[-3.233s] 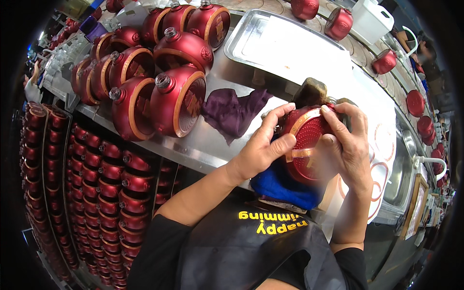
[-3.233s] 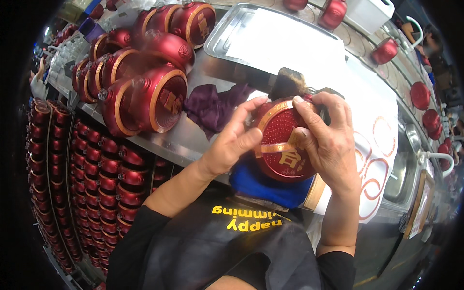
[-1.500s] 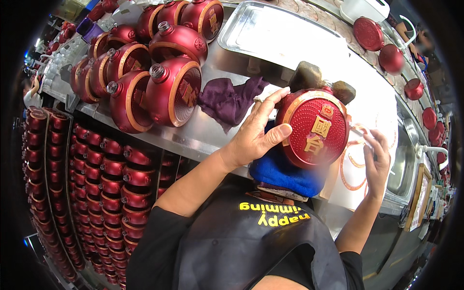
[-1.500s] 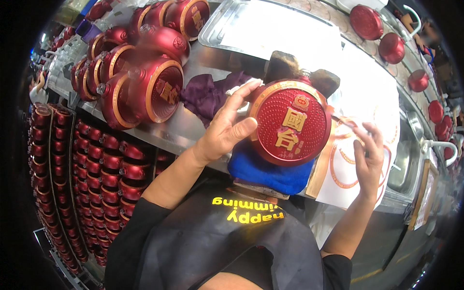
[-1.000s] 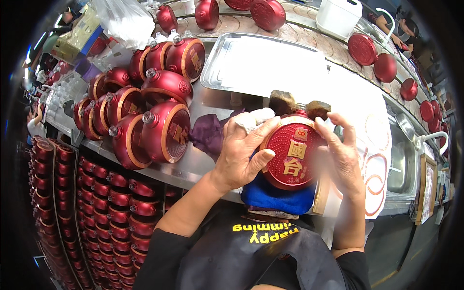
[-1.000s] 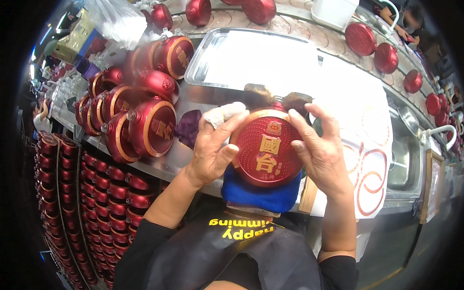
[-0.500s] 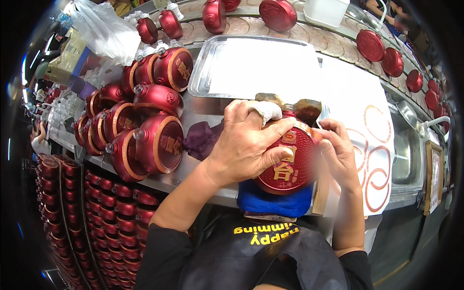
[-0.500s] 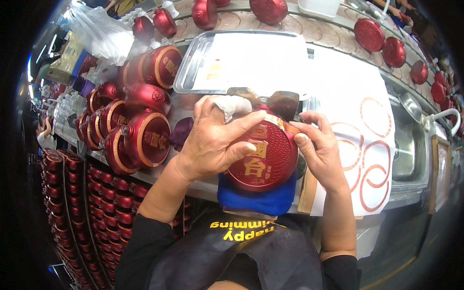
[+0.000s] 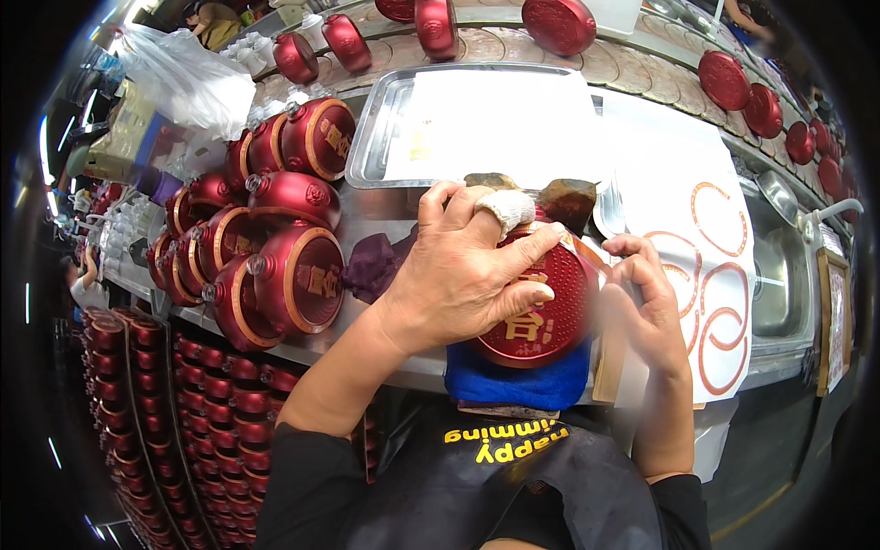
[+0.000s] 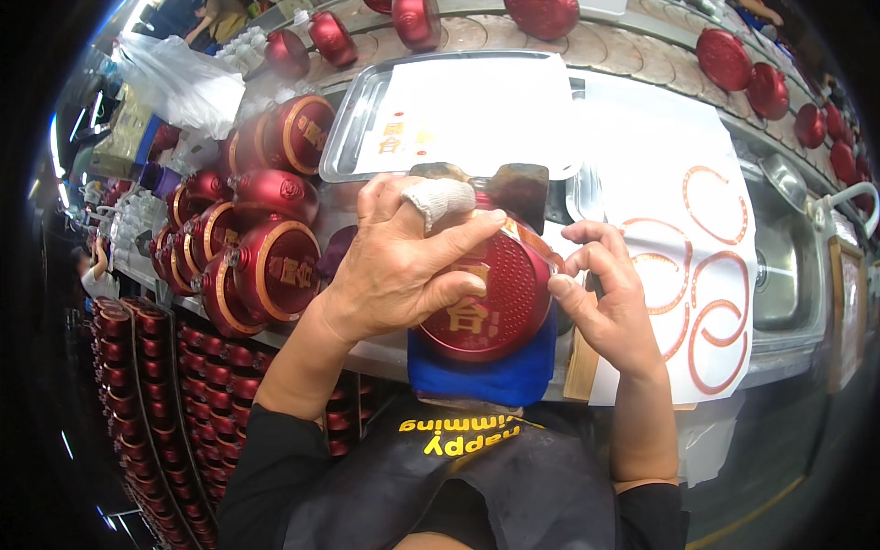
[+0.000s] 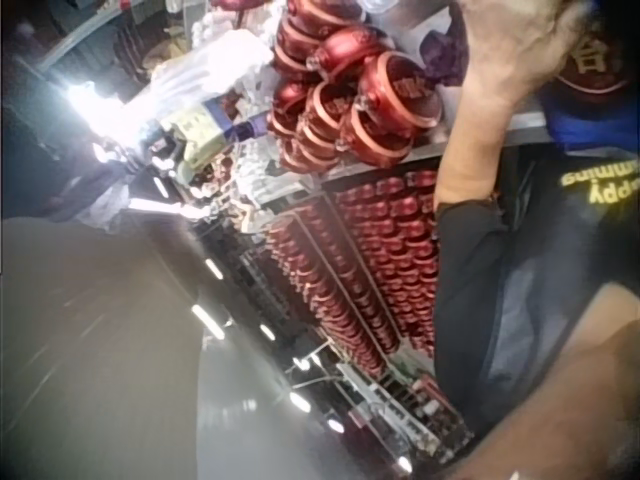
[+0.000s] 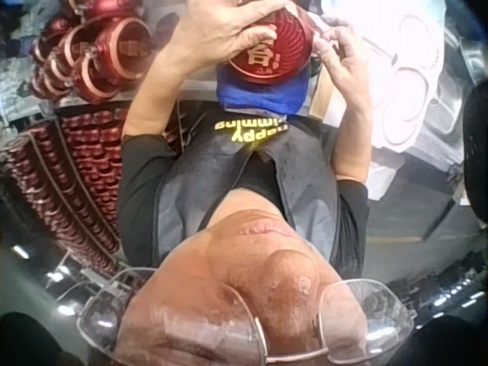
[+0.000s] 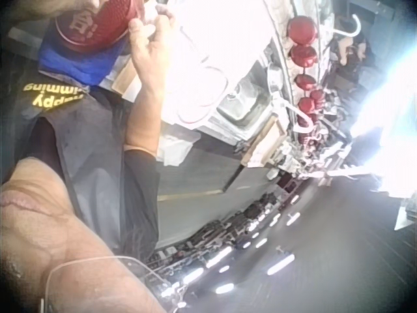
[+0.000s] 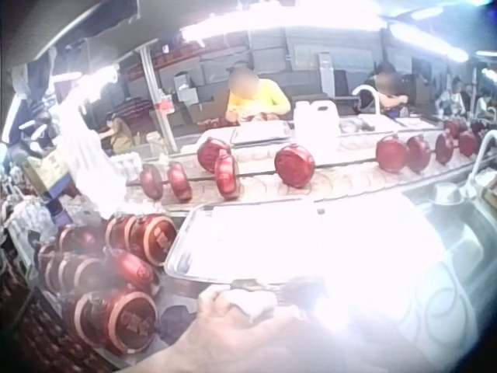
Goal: The person applies gold decorative stickers to the bottom of red spherical ornaments. They pick up each ornament, place a sticker on the base, smooth it with a green tool, and set the ornament aside. The process is repeated for multiple ornaments.
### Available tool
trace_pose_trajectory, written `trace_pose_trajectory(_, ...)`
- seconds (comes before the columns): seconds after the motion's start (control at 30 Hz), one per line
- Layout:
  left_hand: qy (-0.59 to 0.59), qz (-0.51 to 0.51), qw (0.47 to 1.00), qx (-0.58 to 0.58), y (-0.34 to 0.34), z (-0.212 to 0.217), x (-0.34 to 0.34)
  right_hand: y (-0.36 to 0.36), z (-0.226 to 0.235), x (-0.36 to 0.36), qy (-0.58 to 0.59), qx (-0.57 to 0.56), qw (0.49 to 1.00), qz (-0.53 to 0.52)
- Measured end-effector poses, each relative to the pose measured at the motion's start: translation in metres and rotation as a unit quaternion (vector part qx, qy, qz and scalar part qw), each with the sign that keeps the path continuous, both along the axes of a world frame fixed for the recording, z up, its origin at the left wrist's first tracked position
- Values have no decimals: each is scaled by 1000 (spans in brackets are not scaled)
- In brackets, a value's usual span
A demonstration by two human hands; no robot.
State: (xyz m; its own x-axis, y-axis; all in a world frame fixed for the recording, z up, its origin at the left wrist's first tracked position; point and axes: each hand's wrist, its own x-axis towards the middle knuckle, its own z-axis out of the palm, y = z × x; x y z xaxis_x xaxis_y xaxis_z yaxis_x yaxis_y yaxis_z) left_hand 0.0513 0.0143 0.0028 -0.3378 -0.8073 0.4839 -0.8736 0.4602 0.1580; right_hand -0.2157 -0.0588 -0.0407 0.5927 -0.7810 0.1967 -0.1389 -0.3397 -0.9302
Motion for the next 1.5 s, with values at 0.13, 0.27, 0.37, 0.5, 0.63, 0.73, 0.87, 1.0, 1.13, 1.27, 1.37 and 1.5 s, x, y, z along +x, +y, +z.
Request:
trace_pose_trajectory(0.13, -14, 1, 1000, 4, -3, 3, -3, -1, -5, -2, 8, -47, 999, -8)
trace_pose_trajectory(0.27, -24, -8, 1000, 6, -4, 5, -8, 2, -8, -2, 3, -60, 997, -39)
trace_pose_trajectory(0.37, -37, -9, 999, 1, -5, 6, -12, 6, -10, 0, -15, 3, 999, -51)
trace_pose_trajectory(0.5, -43, -10, 999, 3, -6, 7, -14, 8, -10, 0, 24, -100, 993, -63)
trace_pose_trajectory(0.63, -46, -19, 999, 4, -7, 7, -16, 12, -8, -7, 72, -191, 976, -74)
trace_pose_trajectory(0.73, -47, -20, 999, 7, -8, 7, -18, 18, -5, -13, 87, -204, 973, -58)
trace_pose_trajectory(0.87, -50, -21, 998, 11, -9, 8, -19, 29, 8, -19, 109, -219, 970, -15)
trace_pose_trajectory(1.0, -48, -32, 998, 12, -9, 9, -19, 37, 31, -30, 86, -110, 985, 100)
trace_pose_trajectory(1.13, -19, -41, 999, 23, -10, 8, -13, 29, 30, -23, 54, -139, 989, -17)
trace_pose_trajectory(1.27, -13, -35, 999, 22, -10, 6, -7, 20, 11, -4, 128, -264, 956, -9)
trace_pose_trajectory(1.37, -10, -28, 999, 27, -9, 4, -6, 20, 5, 0, 121, -274, 954, -13)
trace_pose_trajectory(1.5, -16, -25, 999, 26, -9, 3, -6, 21, 4, -7, 104, -265, 959, -8)
